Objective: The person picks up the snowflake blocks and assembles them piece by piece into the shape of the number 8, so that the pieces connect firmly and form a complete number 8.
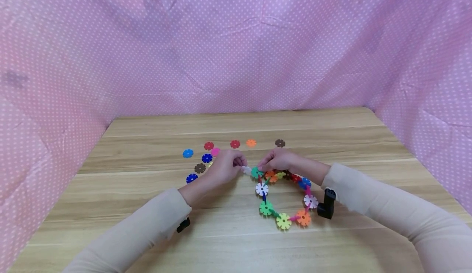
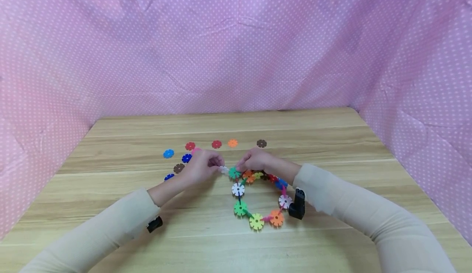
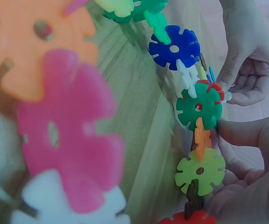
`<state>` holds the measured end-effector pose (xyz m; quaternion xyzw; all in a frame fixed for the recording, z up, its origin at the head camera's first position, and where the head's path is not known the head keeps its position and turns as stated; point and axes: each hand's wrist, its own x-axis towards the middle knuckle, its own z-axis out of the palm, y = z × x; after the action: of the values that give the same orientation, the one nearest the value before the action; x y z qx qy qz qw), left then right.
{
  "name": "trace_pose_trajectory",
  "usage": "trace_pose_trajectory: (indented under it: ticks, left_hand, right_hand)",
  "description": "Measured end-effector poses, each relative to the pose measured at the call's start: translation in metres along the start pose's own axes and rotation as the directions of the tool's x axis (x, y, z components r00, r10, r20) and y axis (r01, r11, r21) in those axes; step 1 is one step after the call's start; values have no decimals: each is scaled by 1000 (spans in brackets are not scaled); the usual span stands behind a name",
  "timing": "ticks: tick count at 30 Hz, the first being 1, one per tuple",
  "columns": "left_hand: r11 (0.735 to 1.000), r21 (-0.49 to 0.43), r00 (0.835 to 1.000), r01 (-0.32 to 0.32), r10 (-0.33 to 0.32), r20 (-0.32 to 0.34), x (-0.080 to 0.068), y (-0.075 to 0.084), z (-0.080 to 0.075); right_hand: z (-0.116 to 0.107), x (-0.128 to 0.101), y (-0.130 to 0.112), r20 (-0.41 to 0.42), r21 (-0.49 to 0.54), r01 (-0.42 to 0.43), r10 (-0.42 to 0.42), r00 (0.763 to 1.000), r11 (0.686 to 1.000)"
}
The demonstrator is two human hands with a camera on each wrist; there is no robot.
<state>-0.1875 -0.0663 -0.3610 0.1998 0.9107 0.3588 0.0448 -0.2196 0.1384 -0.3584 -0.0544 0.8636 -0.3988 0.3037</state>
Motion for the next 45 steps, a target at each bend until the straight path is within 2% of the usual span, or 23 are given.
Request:
trace_pose_trajectory:
  ticks: [8,13,19,25,28,32,37,45]
  left_hand:
    - [999,31,1000,-30,29,5,1,3,-1]
    - [995,58,996,-83,82,19,2,5,0]
    - [984,82,987,-160,161,-6,4,4,3]
    - [993,-2,991,-122,122,-54,7,1,6]
    - [993,-1,991,-117,117,-68,10,0,8]
    - [991,33,989,-128,130,-65,12,2,9]
    - [996,2,995,-94,94,-37,13,4,4]
    - [997,-11,997,-77,76,-26,18,1,2]
  right_hand:
    - [1,1,0,-7,9,-14,14,1000,1000]
    - [1,-1,-1,-19,6,-13,13,1000,1000]
    - [2,-3,0,-40,42,-41,42,998,998]
    - [4,-1,-3,-88,114,-104,115,989,988]
    - [5,-1,-4,-108,122,-105,118,987,987]
    - [6,-1,-4,-119,134,-99,115,986,986]
    - [6,-4,-4,-117,153,-84,102,988,985]
    - [8,-6,-4,-108,281,-68,102,989,957]
